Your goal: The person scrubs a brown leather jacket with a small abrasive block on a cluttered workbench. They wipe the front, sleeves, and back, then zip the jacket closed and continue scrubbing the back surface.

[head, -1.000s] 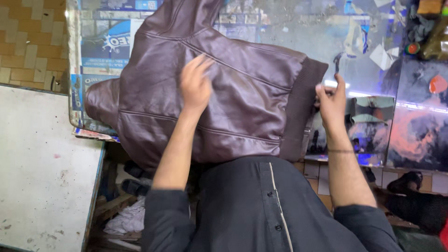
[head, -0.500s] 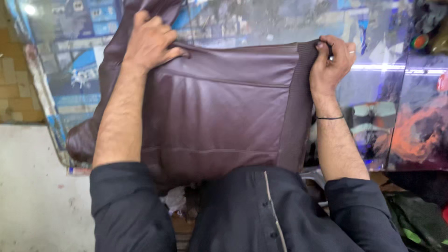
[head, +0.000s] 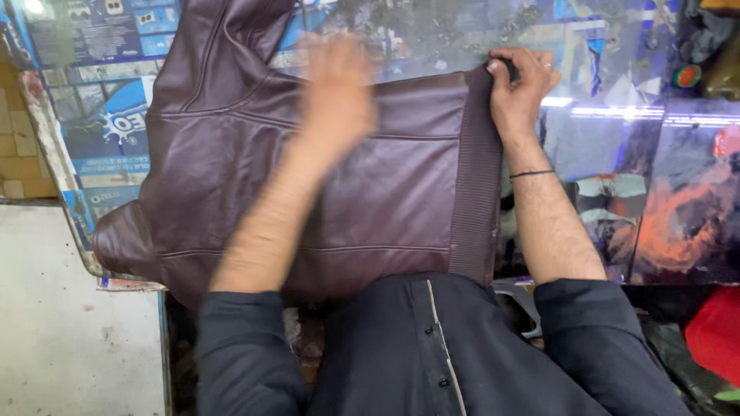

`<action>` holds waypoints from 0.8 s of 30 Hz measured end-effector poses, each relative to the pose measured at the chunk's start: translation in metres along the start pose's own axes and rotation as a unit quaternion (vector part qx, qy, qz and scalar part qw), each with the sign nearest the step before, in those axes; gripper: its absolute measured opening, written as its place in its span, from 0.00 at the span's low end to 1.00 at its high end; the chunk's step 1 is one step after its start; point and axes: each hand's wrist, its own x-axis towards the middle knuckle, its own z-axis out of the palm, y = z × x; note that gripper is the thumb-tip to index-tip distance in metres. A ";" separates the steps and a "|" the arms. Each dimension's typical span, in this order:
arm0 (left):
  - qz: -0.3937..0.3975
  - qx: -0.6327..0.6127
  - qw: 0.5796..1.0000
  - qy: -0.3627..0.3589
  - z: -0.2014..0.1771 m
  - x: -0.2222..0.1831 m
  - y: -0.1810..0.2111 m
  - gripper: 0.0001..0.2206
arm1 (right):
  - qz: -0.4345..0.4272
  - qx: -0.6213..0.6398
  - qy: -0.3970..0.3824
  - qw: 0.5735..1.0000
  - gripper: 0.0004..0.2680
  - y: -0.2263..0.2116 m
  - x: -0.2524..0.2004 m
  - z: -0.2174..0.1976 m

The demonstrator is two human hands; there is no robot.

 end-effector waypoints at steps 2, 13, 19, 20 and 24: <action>0.041 -0.107 0.992 -0.047 0.021 0.005 0.089 0.23 | -0.011 0.000 0.007 1.000 0.05 0.002 0.006 0.005; -0.036 -0.069 0.994 -0.081 0.088 0.011 0.182 0.41 | -0.034 -0.072 0.030 0.996 0.11 -0.070 -0.082 -0.125; -0.048 0.046 0.988 -0.139 0.101 0.023 0.214 0.43 | 0.105 -0.180 0.056 0.976 0.12 -0.051 -0.172 -0.191; -0.054 0.042 0.989 -0.132 0.102 0.025 0.216 0.43 | 0.090 -0.193 0.044 0.976 0.15 -0.044 -0.175 -0.192; -0.066 0.014 0.991 -0.113 0.105 0.024 0.214 0.42 | 0.050 -0.253 0.004 0.966 0.23 -0.023 -0.180 -0.174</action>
